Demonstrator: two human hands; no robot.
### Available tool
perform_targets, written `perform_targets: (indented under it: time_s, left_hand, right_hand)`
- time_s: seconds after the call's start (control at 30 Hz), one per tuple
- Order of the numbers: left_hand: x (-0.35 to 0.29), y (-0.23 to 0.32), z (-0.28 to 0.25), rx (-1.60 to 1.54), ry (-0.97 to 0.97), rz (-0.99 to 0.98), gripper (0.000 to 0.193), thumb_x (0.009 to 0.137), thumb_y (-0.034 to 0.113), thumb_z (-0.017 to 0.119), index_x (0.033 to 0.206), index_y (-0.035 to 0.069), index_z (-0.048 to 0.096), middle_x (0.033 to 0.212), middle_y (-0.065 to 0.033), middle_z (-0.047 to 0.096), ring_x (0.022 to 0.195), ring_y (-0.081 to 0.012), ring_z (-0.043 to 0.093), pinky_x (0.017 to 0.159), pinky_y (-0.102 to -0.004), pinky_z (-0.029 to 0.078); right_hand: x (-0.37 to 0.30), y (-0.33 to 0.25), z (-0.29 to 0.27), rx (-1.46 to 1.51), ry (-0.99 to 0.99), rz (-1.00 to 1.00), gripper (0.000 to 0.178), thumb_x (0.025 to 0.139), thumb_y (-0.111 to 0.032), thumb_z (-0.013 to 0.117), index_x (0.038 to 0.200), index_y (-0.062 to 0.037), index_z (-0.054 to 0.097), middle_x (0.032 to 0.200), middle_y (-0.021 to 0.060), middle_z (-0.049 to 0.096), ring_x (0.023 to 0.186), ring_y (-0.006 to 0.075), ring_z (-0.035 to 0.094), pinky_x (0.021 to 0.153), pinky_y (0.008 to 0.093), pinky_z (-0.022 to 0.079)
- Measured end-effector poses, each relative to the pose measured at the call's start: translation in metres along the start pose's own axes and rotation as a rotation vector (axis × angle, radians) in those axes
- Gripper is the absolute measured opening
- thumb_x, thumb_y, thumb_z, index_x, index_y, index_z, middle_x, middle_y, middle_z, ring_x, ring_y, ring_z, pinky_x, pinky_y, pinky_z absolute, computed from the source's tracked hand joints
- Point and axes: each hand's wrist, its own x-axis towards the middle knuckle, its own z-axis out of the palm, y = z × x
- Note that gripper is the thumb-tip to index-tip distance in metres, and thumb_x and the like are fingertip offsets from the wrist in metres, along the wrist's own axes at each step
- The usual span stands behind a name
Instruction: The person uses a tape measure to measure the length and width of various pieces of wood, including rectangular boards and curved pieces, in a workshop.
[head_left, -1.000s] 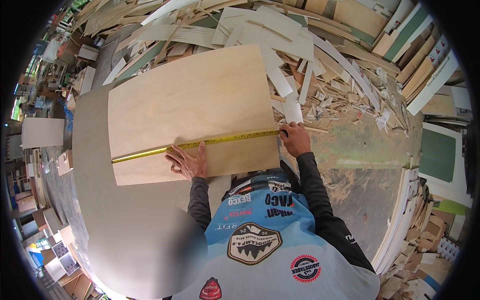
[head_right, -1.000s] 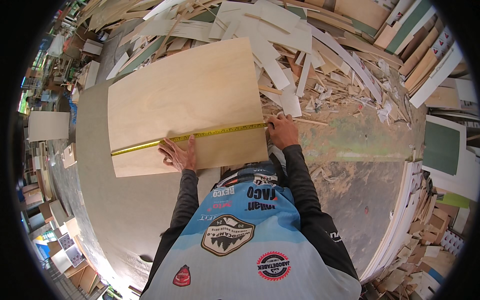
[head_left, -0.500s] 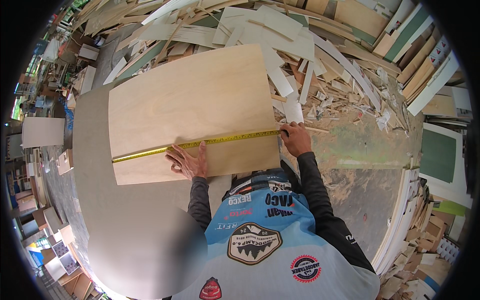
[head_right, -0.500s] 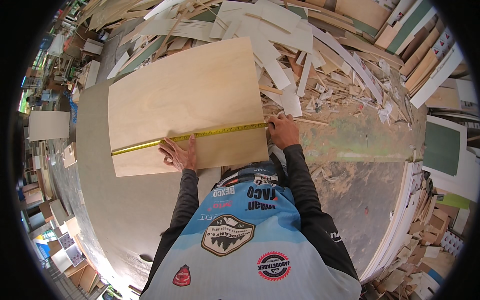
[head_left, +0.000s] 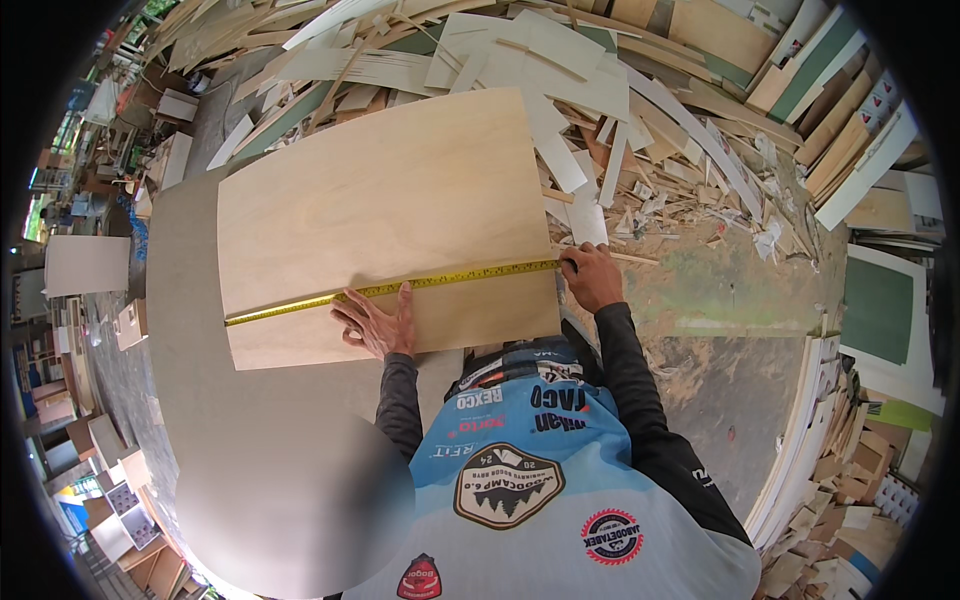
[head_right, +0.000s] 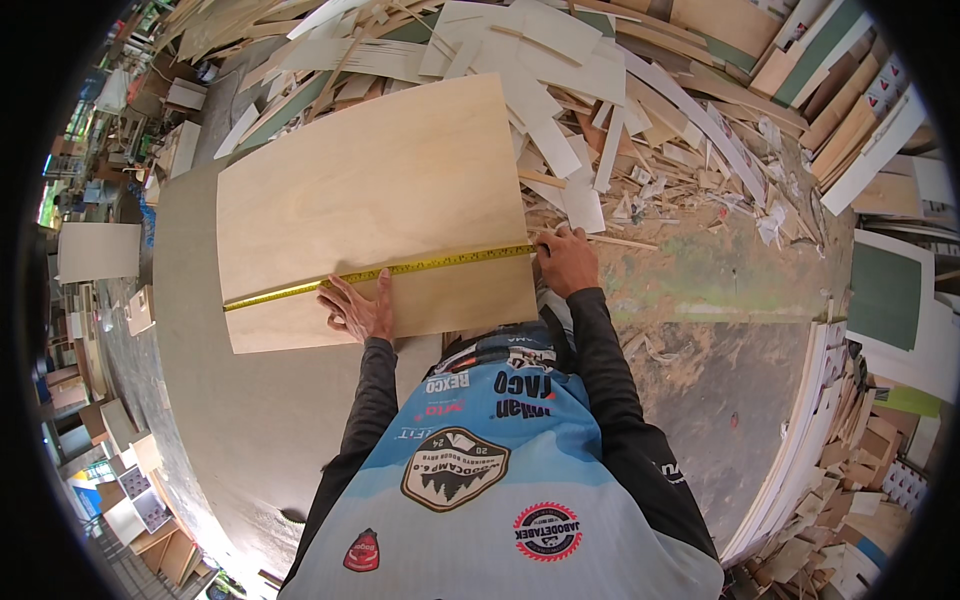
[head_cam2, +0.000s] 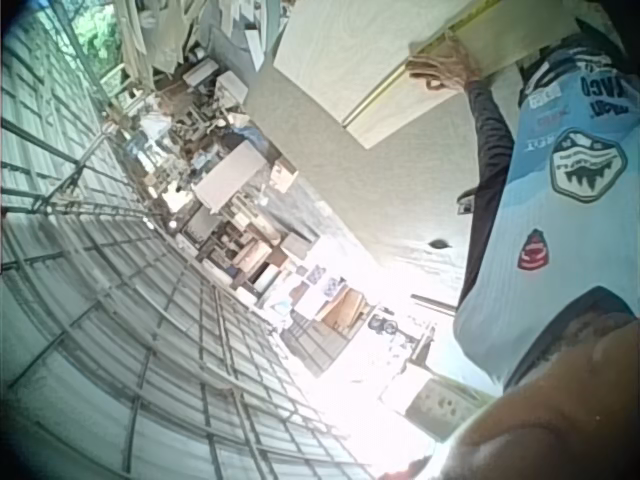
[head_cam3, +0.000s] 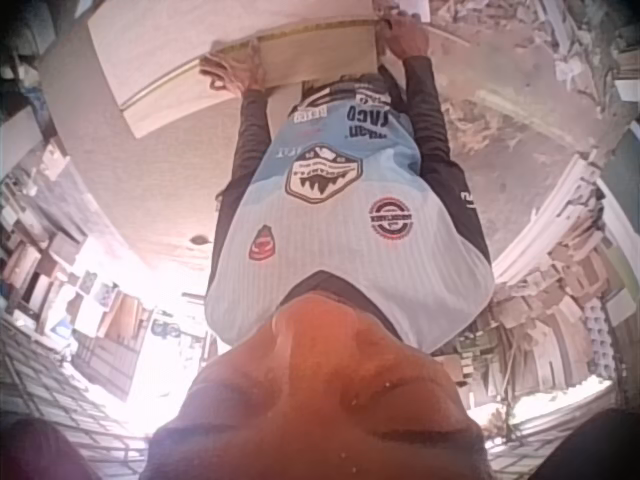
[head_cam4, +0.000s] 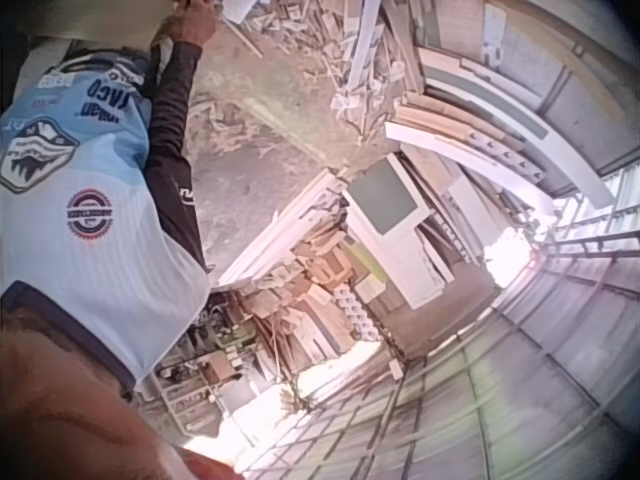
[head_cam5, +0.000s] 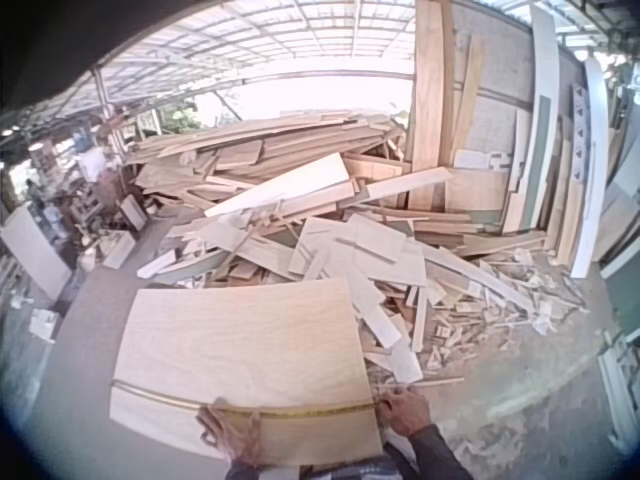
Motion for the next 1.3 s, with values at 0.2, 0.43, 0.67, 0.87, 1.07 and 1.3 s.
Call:
perform_targets:
  time_s: [0.2, 0.43, 0.67, 0.87, 1.07, 1.3]
  left_hand:
    - [0.0001, -0.0006, 0.0008, 0.019, 0.009, 0.003, 0.121, 0.071, 0.088, 0.043, 0.153, 0.009, 0.005, 0.158, -0.023, -0.003, 0.147, -0.0365, -0.006, 0.111, -0.0598, 0.004]
    - [-0.0006, 0.0009, -0.001, 0.018, 0.001, -0.004, 0.12, 0.071, 0.087, 0.044, 0.153, 0.009, 0.005, 0.158, -0.0231, -0.003, 0.147, -0.0366, -0.005, 0.111, -0.0593, 0.005]
    - [-0.0002, 0.0015, -0.002, 0.028, -0.006, -0.008, 0.121, 0.071, 0.087, 0.044, 0.153, 0.008, 0.006, 0.158, -0.023, -0.003, 0.147, -0.0366, -0.006, 0.111, -0.0591, 0.004]
    - [-0.0003, 0.0012, -0.0016, 0.012, -0.003, -0.005, 0.121, 0.07, 0.088, 0.044, 0.153, 0.008, 0.006, 0.158, -0.023, -0.003, 0.147, -0.0367, -0.006, 0.111, -0.0596, 0.004]
    - [0.0002, 0.0004, -0.0008, 0.013, -0.004, -0.005, 0.121, 0.071, 0.088, 0.044, 0.153, 0.009, 0.006, 0.158, -0.0233, -0.003, 0.147, -0.0365, -0.006, 0.11, -0.0604, 0.004]
    - [0.0001, 0.0, -0.0001, 0.012, 0.0, -0.004, 0.12, 0.071, 0.087, 0.044, 0.153, 0.009, 0.006, 0.158, -0.0228, -0.003, 0.147, -0.0368, -0.006, 0.111, -0.0604, 0.004]
  right_hand:
    - [0.0006, 0.0011, 0.002, 0.001, 0.002, -0.002, 0.018, 0.085, -0.026, 0.058, 0.094, -0.0165, 0.07, 0.093, 0.0067, 0.064, 0.095, 0.0302, 0.055, 0.081, 0.0426, 0.048]
    - [0.0, -0.0012, -0.0004, 0.004, -0.007, 0.01, 0.018, 0.086, -0.025, 0.058, 0.095, -0.0146, 0.069, 0.094, 0.0069, 0.064, 0.094, 0.0304, 0.055, 0.082, 0.042, 0.047]
    - [-0.0006, -0.0024, -0.0021, 0.008, -0.013, 0.015, 0.018, 0.086, -0.025, 0.057, 0.095, -0.0134, 0.068, 0.094, 0.0069, 0.064, 0.093, 0.0305, 0.055, 0.083, 0.0417, 0.046]
    - [-0.0005, -0.0021, -0.0019, -0.001, -0.011, 0.006, 0.018, 0.086, -0.025, 0.057, 0.095, -0.0137, 0.068, 0.094, 0.0069, 0.064, 0.093, 0.0303, 0.055, 0.083, 0.0414, 0.046]
    - [-0.0001, 0.0001, 0.0004, -0.001, -0.004, 0.003, 0.018, 0.085, -0.026, 0.059, 0.095, -0.0156, 0.069, 0.094, 0.0067, 0.063, 0.096, 0.0301, 0.055, 0.081, 0.0426, 0.048]
    - [0.0, -0.0003, 0.0004, -0.007, -0.001, 0.005, 0.018, 0.085, -0.026, 0.059, 0.095, -0.016, 0.07, 0.094, 0.0065, 0.064, 0.096, 0.0295, 0.055, 0.081, 0.0421, 0.048]
